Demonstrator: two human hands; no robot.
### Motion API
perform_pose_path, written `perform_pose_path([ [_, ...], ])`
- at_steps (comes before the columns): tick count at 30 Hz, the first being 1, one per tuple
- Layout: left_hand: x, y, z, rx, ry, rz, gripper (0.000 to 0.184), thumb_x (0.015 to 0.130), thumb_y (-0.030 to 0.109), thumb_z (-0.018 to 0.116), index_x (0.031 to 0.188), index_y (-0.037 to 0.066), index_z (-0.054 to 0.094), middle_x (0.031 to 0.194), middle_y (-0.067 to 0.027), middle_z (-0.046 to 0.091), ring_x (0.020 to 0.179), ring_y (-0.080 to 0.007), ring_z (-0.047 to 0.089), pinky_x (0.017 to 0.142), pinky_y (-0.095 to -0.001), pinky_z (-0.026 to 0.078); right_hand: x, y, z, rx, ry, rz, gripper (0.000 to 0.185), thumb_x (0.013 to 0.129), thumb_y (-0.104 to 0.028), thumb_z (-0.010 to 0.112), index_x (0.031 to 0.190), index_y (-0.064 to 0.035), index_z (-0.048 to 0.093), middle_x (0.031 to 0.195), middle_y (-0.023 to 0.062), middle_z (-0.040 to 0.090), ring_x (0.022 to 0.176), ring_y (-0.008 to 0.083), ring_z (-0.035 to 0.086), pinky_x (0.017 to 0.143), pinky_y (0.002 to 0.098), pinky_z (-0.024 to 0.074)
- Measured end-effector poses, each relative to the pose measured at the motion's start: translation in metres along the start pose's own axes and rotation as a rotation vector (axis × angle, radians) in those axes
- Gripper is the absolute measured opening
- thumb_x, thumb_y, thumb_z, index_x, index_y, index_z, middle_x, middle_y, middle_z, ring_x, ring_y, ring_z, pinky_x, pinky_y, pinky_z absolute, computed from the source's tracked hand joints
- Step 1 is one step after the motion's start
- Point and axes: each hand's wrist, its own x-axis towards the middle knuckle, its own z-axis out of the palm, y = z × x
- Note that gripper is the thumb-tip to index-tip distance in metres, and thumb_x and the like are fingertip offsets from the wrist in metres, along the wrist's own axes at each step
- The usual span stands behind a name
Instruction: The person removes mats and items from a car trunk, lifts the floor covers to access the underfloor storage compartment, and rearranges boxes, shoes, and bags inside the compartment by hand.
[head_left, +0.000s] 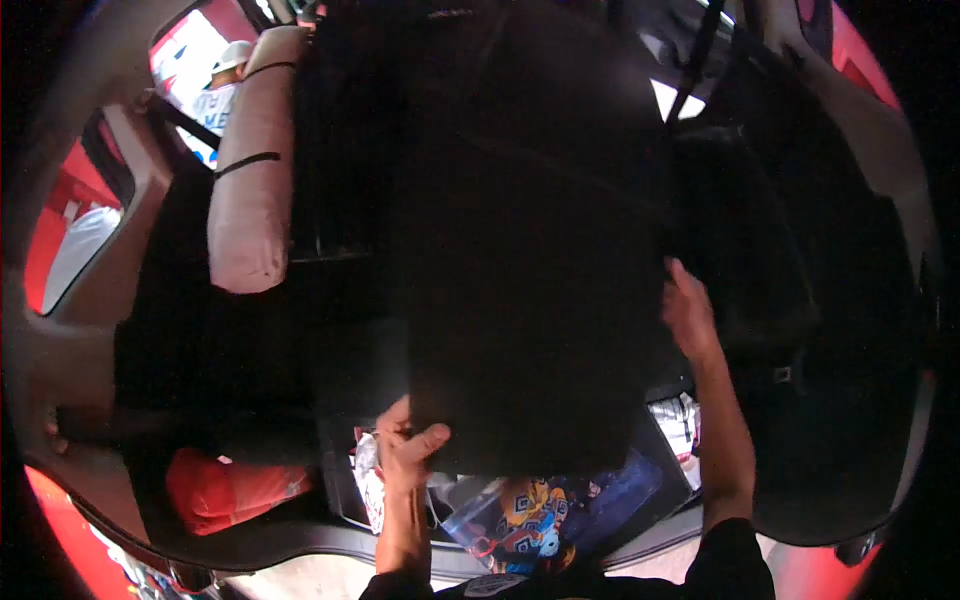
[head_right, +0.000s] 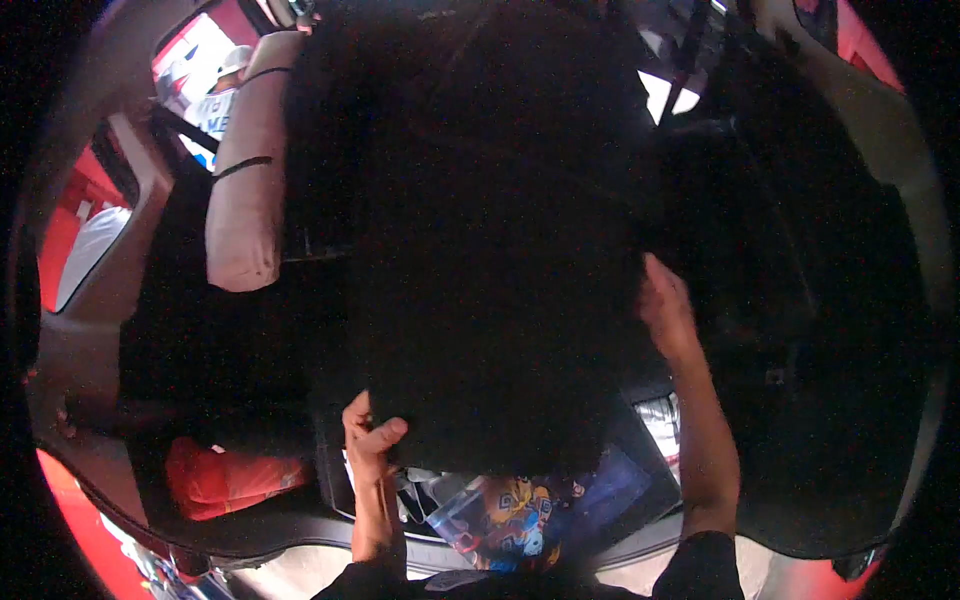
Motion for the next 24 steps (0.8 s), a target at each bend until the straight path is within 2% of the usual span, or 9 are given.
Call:
perform_pose_path([
  [1,-0.002,-0.001,-0.006,0.029,-0.014,-0.025,0.04,0.073,0.009,0.077,0.111,-0.002,0.071,0.101,-0.0041,0.073,0.09,-0.0154,0.066,0.084,-0.0282,0.05,0.01,-0.001,0.025,0.049,-0.001,0.088,0.069,0.096,-0.034,0.069,0.149,0.0042,0.046,0.138,0.0205,0.06,0.127,0.0311,0.059,0.108,0.0382,0.0449],
  [6,0.002,-0.002,-0.022,0.063,0.034,-0.005,0.044,0.073,0.013,0.078,0.113,-0.001,0.07,0.102,-0.004,0.072,0.092,-0.0146,0.066,0.085,-0.0285,0.05,-0.014,-0.035,0.109,0.023,0.097,-0.081,0.084,0.091,-0.032,0.075,0.151,0.0128,0.035,0.155,0.0269,0.041,0.147,0.0334,0.037,0.121,0.0399,0.0278],
  [12,0.058,-0.013,-0.053,0.038,0.065,0.064,0.064,0.07,0.024,0.082,0.127,0.0,0.065,0.111,-0.0054,0.072,0.097,-0.018,0.068,0.087,-0.0329,0.053,0.015,-0.104,0.163,-0.046,0.016,-0.355,0.081,0.088,-0.03,0.076,0.147,0.0122,0.041,0.148,0.024,0.049,0.138,0.0311,0.047,0.117,0.0391,0.033],
  [14,0.104,0.02,-0.033,-0.06,0.044,0.188,0.067,0.071,0.022,0.081,0.132,0.001,0.062,0.117,-0.0067,0.07,0.1,-0.0191,0.068,0.089,-0.0337,0.053,0.061,-0.156,0.185,0.031,-0.252,-0.378,0.077,0.087,-0.032,0.076,0.145,0.0086,0.047,0.141,0.0197,0.056,0.131,0.0295,0.052,0.112,0.0402,0.0383],
  [15,0.132,0.041,-0.016,-0.168,0.015,0.205,0.063,0.075,0.015,0.076,0.134,0.001,0.06,0.116,-0.008,0.069,0.093,-0.0182,0.067,0.087,-0.0334,0.054,0.059,-0.189,0.202,-0.06,-0.223,-0.52,0.072,0.088,-0.033,0.075,0.143,0.0067,0.05,0.137,0.018,0.059,0.127,0.0287,0.055,0.109,0.0406,0.0413],
  [17,0.21,0.073,0.013,-0.192,0.267,0.164,0.057,0.082,0.012,0.073,0.136,0.003,0.058,0.112,-0.0059,0.068,0.104,-0.0179,0.064,0.093,-0.0347,0.051,0.065,-0.221,0.224,-0.121,-0.291,-0.606,0.07,0.089,-0.033,0.074,0.142,0.0056,0.05,0.131,0.0165,0.062,0.123,0.0282,0.058,0.104,0.043,0.0463],
  [18,0.268,0.089,0.018,-0.267,0.034,0.305,0.053,0.084,0.011,0.071,0.135,0.005,0.059,0.11,-0.0055,0.067,0.106,-0.0193,0.062,0.094,-0.0395,0.05,0.074,-0.223,0.226,-0.086,-0.382,-0.544,0.071,0.09,-0.032,0.073,0.144,0.0064,0.047,0.13,0.0167,0.063,0.122,0.0286,0.059,0.102,0.0449,0.0481],
  [21,0.426,0.129,0.044,-0.41,-0.189,0.366,0.039,0.096,0.012,0.063,0.134,0.007,0.057,0.122,-0.0087,0.064,0.111,-0.0285,0.061,0.098,-0.0527,0.049,0.137,-0.19,0.242,0.003,-0.497,-0.379,0.073,0.094,-0.029,0.07,0.148,0.0071,0.039,0.126,0.018,0.066,0.119,0.031,0.063,0.1,0.0516,0.0514],
  [24,0.464,0.094,0.061,-0.56,-0.355,0.298,0.035,0.103,0.013,0.055,0.136,0.002,0.053,0.132,-0.0133,0.058,0.123,-0.0391,0.055,0.108,-0.065,0.043,0.223,-0.163,0.273,0.244,-0.642,-0.345,0.078,0.094,-0.02,0.072,0.152,0.0057,0.028,0.122,0.0168,0.069,0.115,0.0375,0.065,0.1,0.0625,0.0513],
])
